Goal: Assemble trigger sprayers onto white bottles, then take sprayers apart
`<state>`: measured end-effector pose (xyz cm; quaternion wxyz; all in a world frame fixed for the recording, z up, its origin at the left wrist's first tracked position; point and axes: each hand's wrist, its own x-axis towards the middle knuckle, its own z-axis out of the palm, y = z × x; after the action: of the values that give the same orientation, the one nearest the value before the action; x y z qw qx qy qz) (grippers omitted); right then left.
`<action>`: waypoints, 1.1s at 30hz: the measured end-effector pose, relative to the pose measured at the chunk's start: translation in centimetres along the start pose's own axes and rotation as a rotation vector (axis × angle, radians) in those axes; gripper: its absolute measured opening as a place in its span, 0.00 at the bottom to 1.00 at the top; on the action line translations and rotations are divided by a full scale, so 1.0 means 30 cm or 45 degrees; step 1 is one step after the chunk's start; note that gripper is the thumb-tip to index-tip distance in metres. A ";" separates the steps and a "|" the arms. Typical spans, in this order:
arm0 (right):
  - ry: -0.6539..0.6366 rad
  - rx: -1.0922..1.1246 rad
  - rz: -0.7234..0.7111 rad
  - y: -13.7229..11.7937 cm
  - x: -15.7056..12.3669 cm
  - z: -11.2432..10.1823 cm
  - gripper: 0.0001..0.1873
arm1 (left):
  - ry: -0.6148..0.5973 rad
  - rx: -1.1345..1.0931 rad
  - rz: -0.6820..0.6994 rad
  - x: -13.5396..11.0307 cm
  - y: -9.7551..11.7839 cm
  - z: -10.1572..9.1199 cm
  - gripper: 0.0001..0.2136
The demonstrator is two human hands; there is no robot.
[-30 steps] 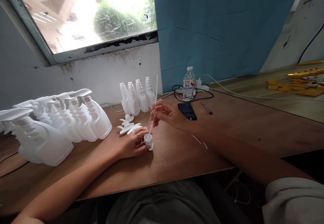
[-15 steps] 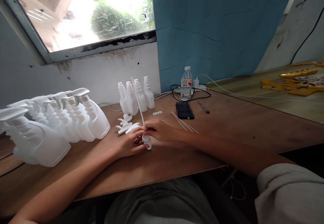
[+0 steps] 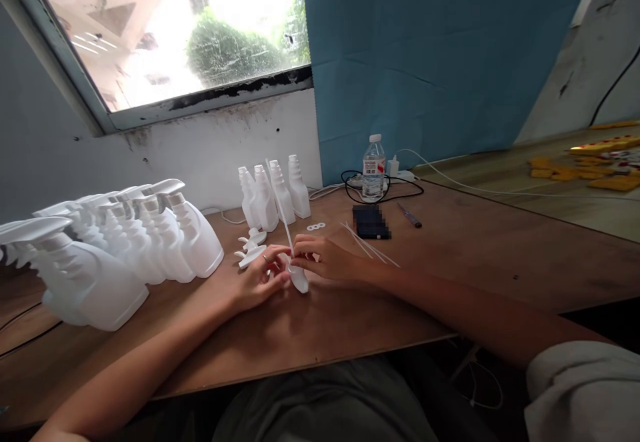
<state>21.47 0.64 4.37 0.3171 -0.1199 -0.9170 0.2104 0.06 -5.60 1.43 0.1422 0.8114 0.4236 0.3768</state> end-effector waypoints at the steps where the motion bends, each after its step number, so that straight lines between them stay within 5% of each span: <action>1: 0.002 0.016 -0.001 0.000 0.000 -0.003 0.16 | 0.068 -0.078 -0.007 0.017 -0.004 -0.011 0.17; 6: -0.083 0.061 -0.016 -0.021 0.001 -0.010 0.16 | 0.684 0.002 -0.155 0.208 -0.121 -0.108 0.12; 8: -0.148 0.062 0.003 -0.021 -0.004 -0.007 0.14 | 0.888 0.129 -0.343 0.303 -0.204 -0.148 0.16; 12: -0.234 0.043 0.174 -0.007 -0.021 0.007 0.20 | 0.927 0.273 -0.713 0.422 -0.357 -0.187 0.29; 15: -0.246 0.019 0.277 -0.005 -0.026 0.012 0.16 | 0.859 0.229 -0.800 0.432 -0.421 -0.188 0.25; 19: -0.182 0.115 0.326 -0.007 -0.019 0.006 0.19 | 0.868 0.224 -0.812 0.411 -0.439 -0.203 0.16; 24: -0.080 0.166 0.348 -0.002 -0.017 -0.008 0.30 | 1.083 0.282 -0.680 0.410 -0.413 -0.241 0.20; 33: -0.100 0.146 0.360 -0.031 -0.013 -0.016 0.29 | 1.269 0.371 -0.409 0.425 -0.360 -0.248 0.18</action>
<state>22.00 -0.16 4.92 0.2543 -0.2211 -0.8892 0.3094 -7.10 10.37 6.77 -0.1340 0.4709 0.6061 0.6268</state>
